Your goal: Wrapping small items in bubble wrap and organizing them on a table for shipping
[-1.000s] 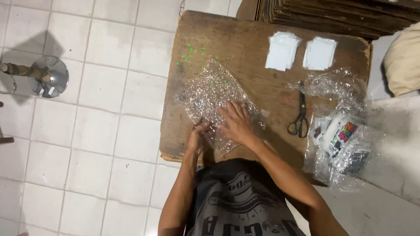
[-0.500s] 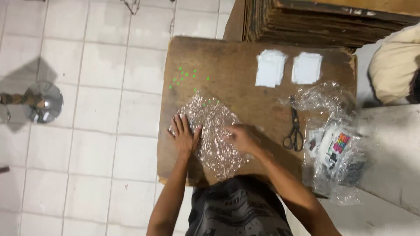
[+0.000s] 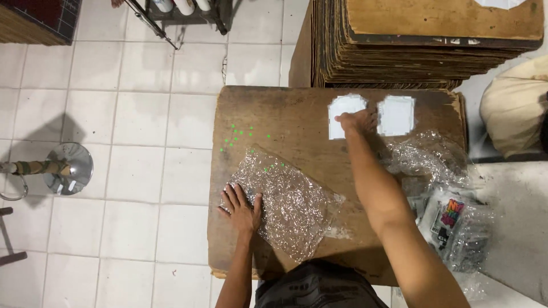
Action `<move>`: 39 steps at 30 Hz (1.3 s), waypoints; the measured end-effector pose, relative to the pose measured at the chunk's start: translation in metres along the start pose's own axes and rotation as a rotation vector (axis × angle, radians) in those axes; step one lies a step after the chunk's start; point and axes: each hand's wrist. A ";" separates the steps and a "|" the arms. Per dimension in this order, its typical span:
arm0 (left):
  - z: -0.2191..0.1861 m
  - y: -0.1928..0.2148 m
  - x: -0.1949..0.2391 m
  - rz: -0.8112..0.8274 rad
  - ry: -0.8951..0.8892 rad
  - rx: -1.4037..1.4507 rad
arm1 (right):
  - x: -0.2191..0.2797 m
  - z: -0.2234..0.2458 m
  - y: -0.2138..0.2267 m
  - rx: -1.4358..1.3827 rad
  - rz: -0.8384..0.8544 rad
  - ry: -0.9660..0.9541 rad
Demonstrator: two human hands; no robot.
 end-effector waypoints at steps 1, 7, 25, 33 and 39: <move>0.000 -0.001 0.000 0.001 0.008 -0.006 | -0.055 -0.036 -0.053 -0.083 0.001 0.008; -0.010 0.013 0.006 -0.004 0.015 -0.018 | -0.036 -0.014 -0.053 -0.183 0.065 0.007; -0.008 0.015 0.009 -0.013 0.008 -0.001 | 0.039 0.027 0.019 0.017 0.088 0.075; -0.010 0.016 0.009 -0.006 0.029 0.018 | 0.019 0.009 -0.017 0.072 0.126 0.160; -0.015 0.006 0.015 -0.191 0.055 0.078 | 0.027 -0.012 0.003 -0.382 0.243 0.141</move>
Point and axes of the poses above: each hand's wrist, its own x-axis away from the middle knuckle, its own y-axis out of the back of the hand, z = x × y, and after that the axes turned 1 degree about y, right-handed
